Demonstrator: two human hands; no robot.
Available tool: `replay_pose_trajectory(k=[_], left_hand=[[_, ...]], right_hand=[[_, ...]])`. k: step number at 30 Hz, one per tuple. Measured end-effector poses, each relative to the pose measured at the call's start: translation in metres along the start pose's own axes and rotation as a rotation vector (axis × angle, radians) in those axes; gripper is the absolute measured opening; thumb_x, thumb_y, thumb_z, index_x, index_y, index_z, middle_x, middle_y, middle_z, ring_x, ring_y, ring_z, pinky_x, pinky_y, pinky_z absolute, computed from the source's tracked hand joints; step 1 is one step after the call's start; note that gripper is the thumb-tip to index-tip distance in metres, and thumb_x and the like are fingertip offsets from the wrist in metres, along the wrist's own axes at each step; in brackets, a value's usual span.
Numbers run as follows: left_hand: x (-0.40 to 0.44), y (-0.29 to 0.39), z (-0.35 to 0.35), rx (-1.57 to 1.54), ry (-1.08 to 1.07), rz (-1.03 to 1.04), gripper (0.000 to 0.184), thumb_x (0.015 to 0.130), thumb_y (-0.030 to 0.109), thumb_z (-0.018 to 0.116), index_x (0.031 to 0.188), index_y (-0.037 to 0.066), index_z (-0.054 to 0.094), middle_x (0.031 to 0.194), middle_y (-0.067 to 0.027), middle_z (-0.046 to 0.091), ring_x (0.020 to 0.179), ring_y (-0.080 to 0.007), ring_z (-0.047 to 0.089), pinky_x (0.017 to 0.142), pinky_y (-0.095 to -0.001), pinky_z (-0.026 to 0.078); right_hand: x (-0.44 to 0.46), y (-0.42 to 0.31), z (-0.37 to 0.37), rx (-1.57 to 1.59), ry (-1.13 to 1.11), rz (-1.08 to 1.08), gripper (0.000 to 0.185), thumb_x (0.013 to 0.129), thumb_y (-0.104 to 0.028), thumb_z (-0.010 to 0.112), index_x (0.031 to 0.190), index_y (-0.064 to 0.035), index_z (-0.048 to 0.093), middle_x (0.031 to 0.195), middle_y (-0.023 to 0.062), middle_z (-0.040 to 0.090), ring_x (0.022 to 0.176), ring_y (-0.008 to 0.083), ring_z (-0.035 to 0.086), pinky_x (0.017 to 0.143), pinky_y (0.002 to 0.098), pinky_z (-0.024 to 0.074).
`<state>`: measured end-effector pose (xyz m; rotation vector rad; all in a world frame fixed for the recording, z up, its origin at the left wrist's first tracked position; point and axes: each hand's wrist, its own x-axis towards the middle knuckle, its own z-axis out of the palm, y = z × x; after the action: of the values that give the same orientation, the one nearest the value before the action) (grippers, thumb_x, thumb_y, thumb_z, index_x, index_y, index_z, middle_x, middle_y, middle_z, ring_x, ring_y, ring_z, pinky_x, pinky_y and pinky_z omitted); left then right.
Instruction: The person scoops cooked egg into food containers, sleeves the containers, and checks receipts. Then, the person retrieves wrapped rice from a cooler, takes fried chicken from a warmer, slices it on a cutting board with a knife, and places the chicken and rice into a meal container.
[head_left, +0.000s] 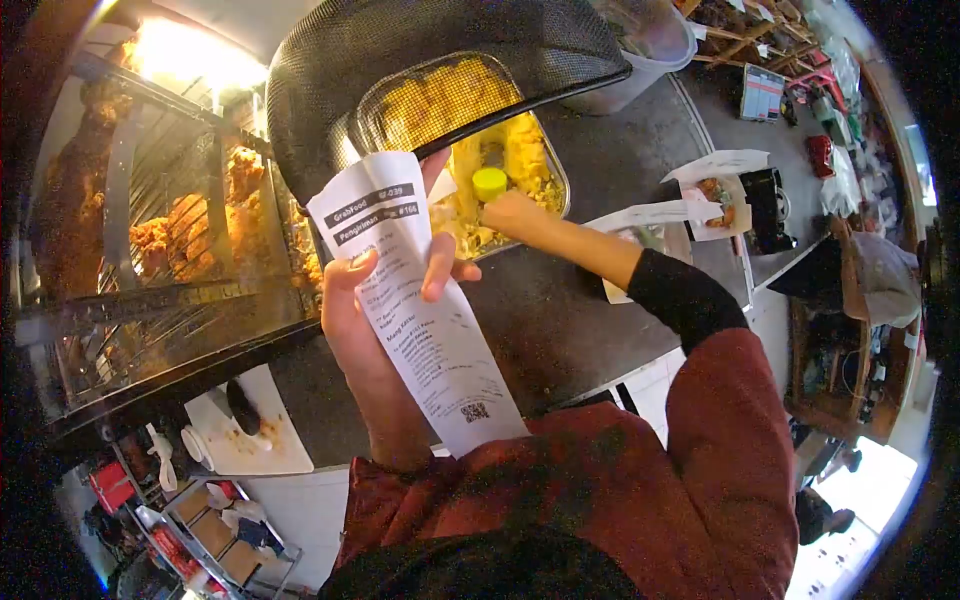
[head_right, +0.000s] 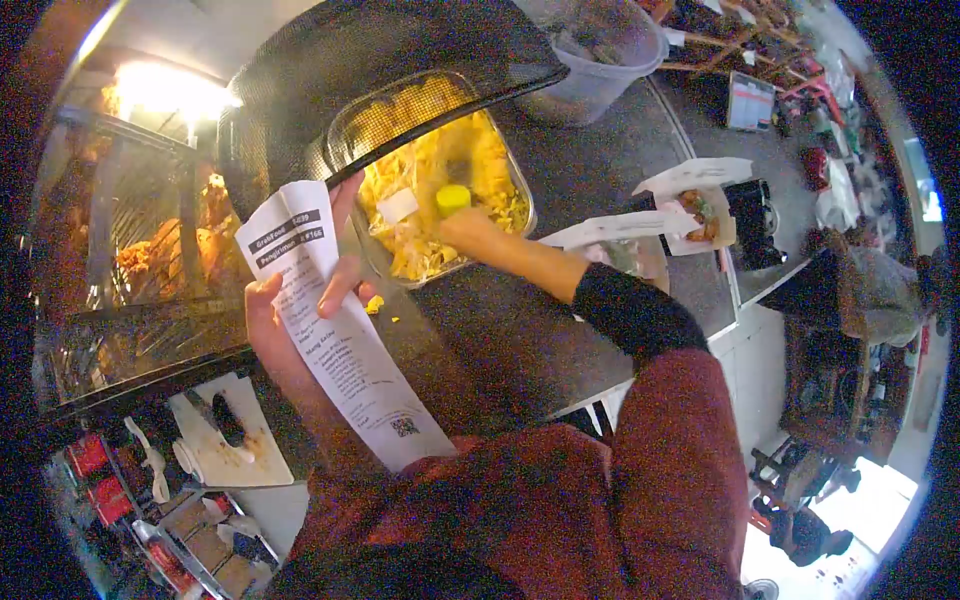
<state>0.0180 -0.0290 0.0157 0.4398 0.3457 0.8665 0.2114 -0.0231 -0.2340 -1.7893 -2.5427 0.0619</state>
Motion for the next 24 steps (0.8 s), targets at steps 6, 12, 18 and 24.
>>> replay_pose_trajectory(k=[6,12,18,24], left_hand=[[0.001,0.0,-0.008,-0.081,-0.118,-0.016,0.067,0.073,0.025,0.043,0.131,-0.004,0.026,0.136,-0.0226,0.029,0.053,-0.0134,0.041,0.069,-0.0364,0.048],[-0.002,0.0,-0.008,-0.014,-0.042,-0.032,0.064,0.073,0.025,0.044,0.13,-0.001,0.03,0.137,-0.0234,0.029,0.053,-0.0124,0.042,0.065,-0.0343,0.047],[-0.001,0.0,-0.015,-0.02,-0.071,-0.025,0.07,0.076,0.023,0.05,0.136,0.008,0.019,0.143,-0.0237,0.005,0.053,-0.0098,0.044,0.065,-0.0346,0.046],[-0.01,-0.01,-0.024,-0.114,-0.062,-0.075,0.074,0.073,0.023,0.05,0.136,0.004,0.017,0.146,-0.0157,0.007,0.055,-0.0119,0.04,0.065,-0.033,0.042]], right_hand=[[-0.014,-0.023,-0.039,0.312,-0.168,0.214,0.014,0.07,-0.013,0.053,0.069,-0.0033,0.063,0.068,0.0177,0.061,0.066,0.0339,0.061,0.058,0.0434,0.0475],[-0.022,0.007,0.007,1.062,-0.05,0.441,0.024,0.08,-0.025,0.057,0.077,-0.0026,0.064,0.058,0.0062,0.057,0.05,0.0133,0.053,0.046,0.0288,0.0397],[-0.051,-0.023,-0.036,1.731,-0.022,0.916,0.021,0.089,-0.023,0.05,0.093,-0.0043,0.058,0.06,-0.0058,0.042,0.044,0.0013,0.034,0.039,0.0165,0.025],[-0.1,-0.052,-0.082,1.994,0.388,0.902,0.021,0.089,-0.022,0.052,0.088,-0.0021,0.057,0.062,-0.0034,0.045,0.045,0.002,0.036,0.039,0.0179,0.0282]])
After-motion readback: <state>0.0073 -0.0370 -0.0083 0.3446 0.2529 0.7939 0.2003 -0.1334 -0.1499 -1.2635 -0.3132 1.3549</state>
